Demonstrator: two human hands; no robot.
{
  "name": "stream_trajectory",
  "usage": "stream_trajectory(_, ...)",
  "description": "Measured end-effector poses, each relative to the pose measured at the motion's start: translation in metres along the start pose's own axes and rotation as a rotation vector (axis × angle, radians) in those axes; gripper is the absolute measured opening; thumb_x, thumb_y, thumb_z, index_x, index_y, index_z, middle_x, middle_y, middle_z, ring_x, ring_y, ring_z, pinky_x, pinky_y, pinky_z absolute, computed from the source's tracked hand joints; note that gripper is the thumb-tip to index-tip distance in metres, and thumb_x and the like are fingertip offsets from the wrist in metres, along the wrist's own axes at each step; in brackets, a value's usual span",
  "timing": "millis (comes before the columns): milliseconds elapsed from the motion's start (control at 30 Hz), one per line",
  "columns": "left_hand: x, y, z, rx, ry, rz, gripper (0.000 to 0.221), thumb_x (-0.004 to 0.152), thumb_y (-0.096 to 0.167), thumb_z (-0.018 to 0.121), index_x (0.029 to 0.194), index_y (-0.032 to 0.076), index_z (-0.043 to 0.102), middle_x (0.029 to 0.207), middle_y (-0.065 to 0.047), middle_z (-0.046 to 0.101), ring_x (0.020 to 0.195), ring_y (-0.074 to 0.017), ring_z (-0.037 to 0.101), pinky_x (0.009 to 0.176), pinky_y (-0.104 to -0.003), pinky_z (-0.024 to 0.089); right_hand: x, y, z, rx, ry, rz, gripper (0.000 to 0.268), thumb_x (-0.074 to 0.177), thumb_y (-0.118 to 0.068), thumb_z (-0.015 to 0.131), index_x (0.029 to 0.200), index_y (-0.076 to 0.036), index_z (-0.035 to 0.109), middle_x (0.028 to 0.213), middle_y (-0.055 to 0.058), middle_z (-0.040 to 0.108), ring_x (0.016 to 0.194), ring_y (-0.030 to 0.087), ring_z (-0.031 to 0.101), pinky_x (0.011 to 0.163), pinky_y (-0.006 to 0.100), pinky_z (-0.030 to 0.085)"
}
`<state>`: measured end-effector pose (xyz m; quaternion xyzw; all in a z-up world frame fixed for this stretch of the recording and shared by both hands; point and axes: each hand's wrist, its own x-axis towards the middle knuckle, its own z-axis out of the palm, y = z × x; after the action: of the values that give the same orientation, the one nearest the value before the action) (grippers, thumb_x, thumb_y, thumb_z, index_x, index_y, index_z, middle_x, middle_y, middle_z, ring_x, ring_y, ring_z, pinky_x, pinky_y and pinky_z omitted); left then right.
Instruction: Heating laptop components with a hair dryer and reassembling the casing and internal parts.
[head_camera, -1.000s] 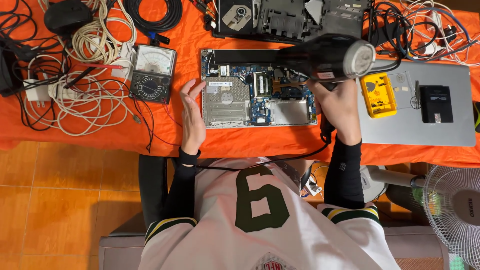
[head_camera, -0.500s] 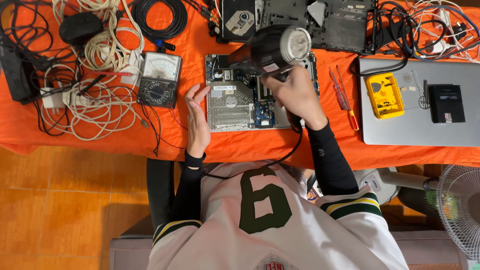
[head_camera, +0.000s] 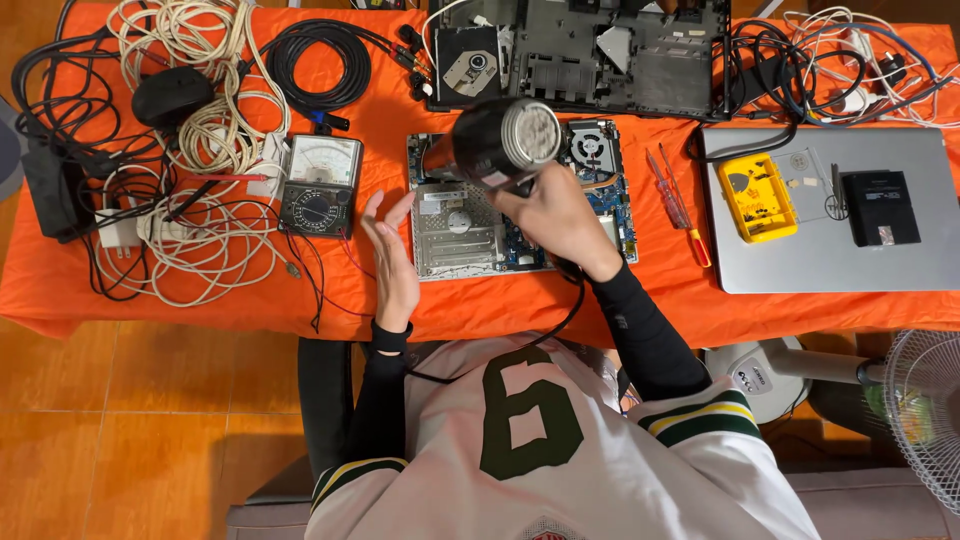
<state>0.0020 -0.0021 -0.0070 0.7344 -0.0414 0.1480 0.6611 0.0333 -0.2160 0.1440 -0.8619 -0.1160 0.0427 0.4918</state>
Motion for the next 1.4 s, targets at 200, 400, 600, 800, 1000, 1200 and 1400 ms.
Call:
stream_trajectory(200, 0.0, 0.001, 0.0, -0.064, 0.0, -0.024, 0.08, 0.109, 0.063, 0.01, 0.157, 0.0, 0.02, 0.153, -0.019, 0.052, 0.146, -0.0328, 0.044, 0.125, -0.045, 0.022, -0.025, 0.011, -0.007, -0.1, -0.003, -0.037, 0.02, 0.091, -0.012, 0.073, 0.108, -0.002, 0.075, 0.059, 0.008, 0.066, 0.046, 0.009, 0.054, 0.045, 0.03, 0.044)
stream_trajectory(400, -0.003, -0.003, -0.001, -0.025, 0.021, -0.019, 0.077, 0.11, 0.062, 0.009, 0.156, 0.003, 0.028, 0.156, -0.017, 0.05, 0.147, -0.0324, 0.044, 0.125, -0.045, 0.025, -0.045, 0.015, -0.012, -0.1, 0.037, -0.123, 0.025, 0.09, -0.007, 0.074, 0.115, -0.003, 0.073, 0.085, 0.007, 0.074, 0.06, 0.008, 0.058, 0.057, 0.03, 0.048)
stream_trajectory(600, 0.001, 0.008, -0.004, 0.012, 0.008, -0.068, 0.07, 0.111, 0.055, 0.014, 0.153, 0.004, 0.037, 0.152, -0.014, 0.053, 0.107, -0.0302, 0.051, 0.098, -0.04, 0.04, -0.054, 0.012, -0.018, 0.02, 0.082, -0.136, 0.026, 0.089, -0.002, 0.071, 0.115, 0.0, 0.069, 0.094, 0.006, 0.073, 0.069, 0.006, 0.056, 0.059, 0.026, 0.046)
stream_trajectory(800, 0.0, 0.007, -0.006, 0.052, -0.036, -0.015, 0.063, 0.114, 0.048, 0.016, 0.147, 0.003, 0.045, 0.151, -0.012, 0.048, 0.071, -0.0219, 0.052, 0.072, -0.036, 0.046, -0.073, 0.02, -0.033, 0.109, 0.186, 0.147, 0.019, 0.092, -0.004, 0.07, 0.111, 0.001, 0.068, 0.078, 0.003, 0.067, 0.047, 0.007, 0.05, 0.041, 0.025, 0.039)
stream_trajectory(1000, 0.0, 0.006, -0.005, 0.001, -0.054, -0.048, 0.059, 0.113, 0.046, 0.018, 0.151, 0.003, 0.032, 0.145, -0.01, 0.058, 0.073, -0.0229, 0.055, 0.075, -0.035, 0.047, -0.089, 0.028, -0.052, 0.234, 0.356, 0.096, 0.006, 0.094, 0.002, 0.065, 0.1, 0.003, 0.064, 0.076, 0.001, 0.062, 0.05, 0.007, 0.05, 0.044, 0.025, 0.038)
stream_trajectory(1200, -0.001, 0.011, -0.004, 0.049, -0.047, 0.015, 0.056, 0.117, 0.043, 0.019, 0.148, 0.004, 0.044, 0.149, -0.013, 0.051, 0.084, -0.0248, 0.057, 0.08, -0.037, 0.047, -0.095, 0.038, -0.069, 0.111, 0.533, 0.191, 0.007, 0.095, -0.001, 0.067, 0.091, 0.002, 0.062, 0.065, 0.002, 0.057, 0.046, 0.009, 0.05, 0.044, 0.026, 0.038)
stream_trajectory(1400, -0.003, 0.011, -0.004, 0.06, -0.04, -0.058, 0.057, 0.114, 0.041, 0.019, 0.145, 0.004, 0.049, 0.151, -0.009, 0.048, 0.079, -0.0264, 0.054, 0.076, -0.037, 0.045, -0.087, 0.048, -0.073, 0.094, 0.549, 0.175, 0.01, 0.095, -0.003, 0.067, 0.088, 0.002, 0.061, 0.061, 0.001, 0.055, 0.046, 0.009, 0.049, 0.044, 0.027, 0.037)
